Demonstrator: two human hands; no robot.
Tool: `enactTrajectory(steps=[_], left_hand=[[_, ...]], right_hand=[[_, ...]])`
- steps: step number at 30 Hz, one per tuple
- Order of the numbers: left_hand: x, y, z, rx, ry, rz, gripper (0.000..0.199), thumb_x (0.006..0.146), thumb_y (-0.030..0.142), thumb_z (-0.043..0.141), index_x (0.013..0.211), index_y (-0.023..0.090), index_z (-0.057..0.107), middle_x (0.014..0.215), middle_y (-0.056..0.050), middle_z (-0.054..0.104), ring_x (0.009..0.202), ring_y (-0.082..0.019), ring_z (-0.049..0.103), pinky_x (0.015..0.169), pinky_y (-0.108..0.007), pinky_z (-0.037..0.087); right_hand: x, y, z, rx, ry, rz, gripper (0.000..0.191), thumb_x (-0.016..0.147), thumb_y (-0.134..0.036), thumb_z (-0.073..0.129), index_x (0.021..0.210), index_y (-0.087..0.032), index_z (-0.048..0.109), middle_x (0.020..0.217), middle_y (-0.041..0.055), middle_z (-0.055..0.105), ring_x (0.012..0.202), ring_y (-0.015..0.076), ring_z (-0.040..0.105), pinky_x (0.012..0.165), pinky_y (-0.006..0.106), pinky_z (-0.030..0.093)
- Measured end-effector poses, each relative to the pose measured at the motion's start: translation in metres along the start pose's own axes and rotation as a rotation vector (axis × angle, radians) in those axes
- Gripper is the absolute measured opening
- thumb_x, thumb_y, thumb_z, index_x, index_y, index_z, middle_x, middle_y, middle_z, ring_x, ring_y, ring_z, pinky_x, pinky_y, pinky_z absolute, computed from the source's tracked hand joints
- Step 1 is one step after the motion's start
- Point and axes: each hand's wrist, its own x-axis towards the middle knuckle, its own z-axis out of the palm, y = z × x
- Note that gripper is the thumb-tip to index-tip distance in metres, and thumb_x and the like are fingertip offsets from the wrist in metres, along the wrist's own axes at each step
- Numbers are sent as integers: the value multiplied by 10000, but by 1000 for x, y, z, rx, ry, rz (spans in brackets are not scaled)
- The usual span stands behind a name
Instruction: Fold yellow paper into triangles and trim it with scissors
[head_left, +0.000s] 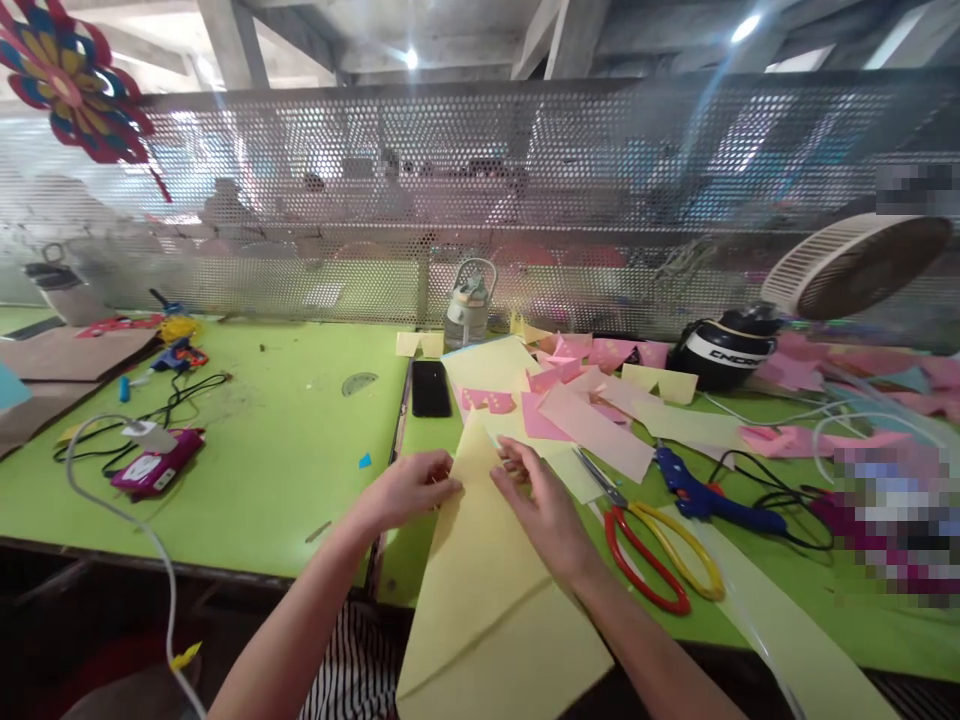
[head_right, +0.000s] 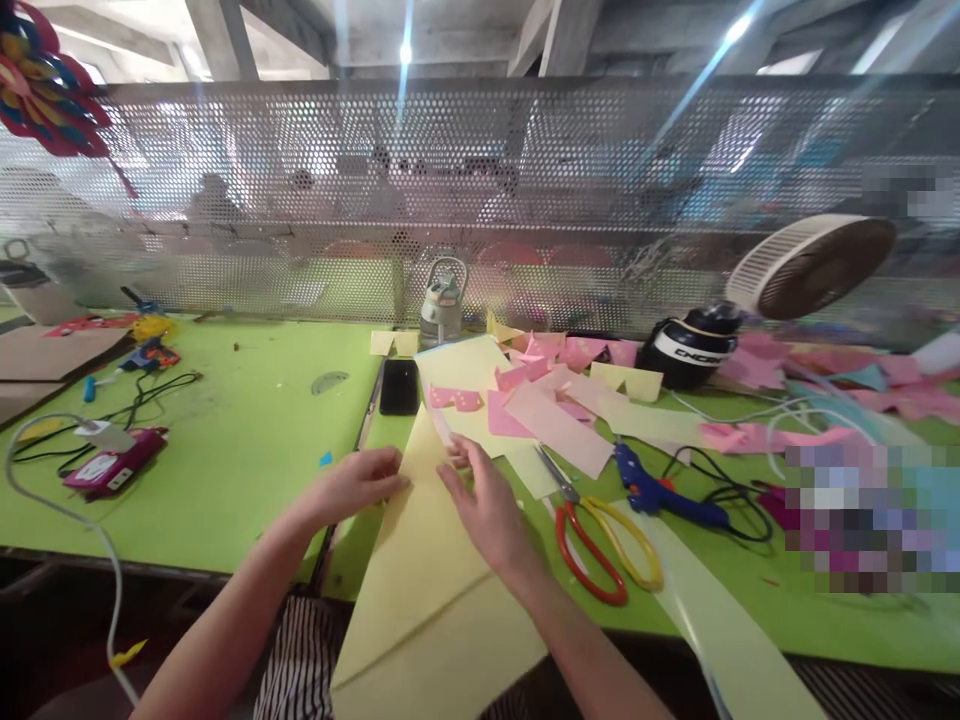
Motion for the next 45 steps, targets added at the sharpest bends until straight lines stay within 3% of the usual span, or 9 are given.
enactTrajectory(steps=[4,8,16,22,26,31,34,40,45], left_hand=[[-14,-2,20,-151,72,89,311,887,435,485,699,191,448,629,62,434,591,-96,404,531,-214,286],[-18,0,28,-216,209,119,422,908,490,459,630,194,343,581,67,309,558,-88,315,519,-228,224],[-22,13,28,-158,113,163,457,911,514,500,614,167,514,556,52,401,539,-87,386,501,-235,226],[-41,29,25,-139,121,312,372,964,442,460,840,180,693,734,-3,647,674,-125,572,616,-213,364],[-51,37,26,-136,86,361,395,979,436,436,871,173,711,700,-5,633,622,-116,535,595,-222,349],[-52,38,29,-151,32,340,478,974,490,414,742,159,670,573,29,495,522,-93,372,529,-233,282],[-52,37,29,-148,8,303,490,972,504,405,751,162,678,587,22,518,538,-99,403,543,-231,298],[-60,23,21,-106,-49,218,452,960,500,423,858,177,723,717,-14,657,621,-123,542,581,-220,351],[-67,4,7,-73,-61,132,442,939,508,447,838,178,722,688,0,632,615,-119,527,561,-210,340]], right_hand=[[-7,-12,-2,118,-76,41,324,906,-518,499,884,-212,606,750,10,647,699,171,608,614,262,480],[-14,-20,0,124,-114,-7,285,909,-478,519,850,-214,609,745,-1,652,674,153,589,588,235,458],[-19,-29,-7,170,-122,-145,256,914,-404,549,744,-228,623,751,5,633,725,159,584,682,258,469],[-34,-31,-24,253,148,-189,102,876,-345,623,871,-258,675,852,8,674,810,161,629,728,252,498],[-44,-39,-33,226,58,-212,124,844,-364,657,826,-270,735,788,18,699,758,176,657,683,263,525],[-48,-48,-31,229,120,-67,224,797,-462,680,775,-255,764,777,42,723,764,201,672,683,282,555],[-49,-49,-30,282,152,22,251,758,-487,709,702,-248,763,733,34,717,714,187,657,669,271,553],[-37,-37,-55,507,385,314,372,561,-553,820,660,-201,750,638,42,690,511,154,592,424,244,482],[-20,-27,-84,677,679,436,450,345,-509,904,617,-192,736,602,29,673,466,125,560,394,231,463]])
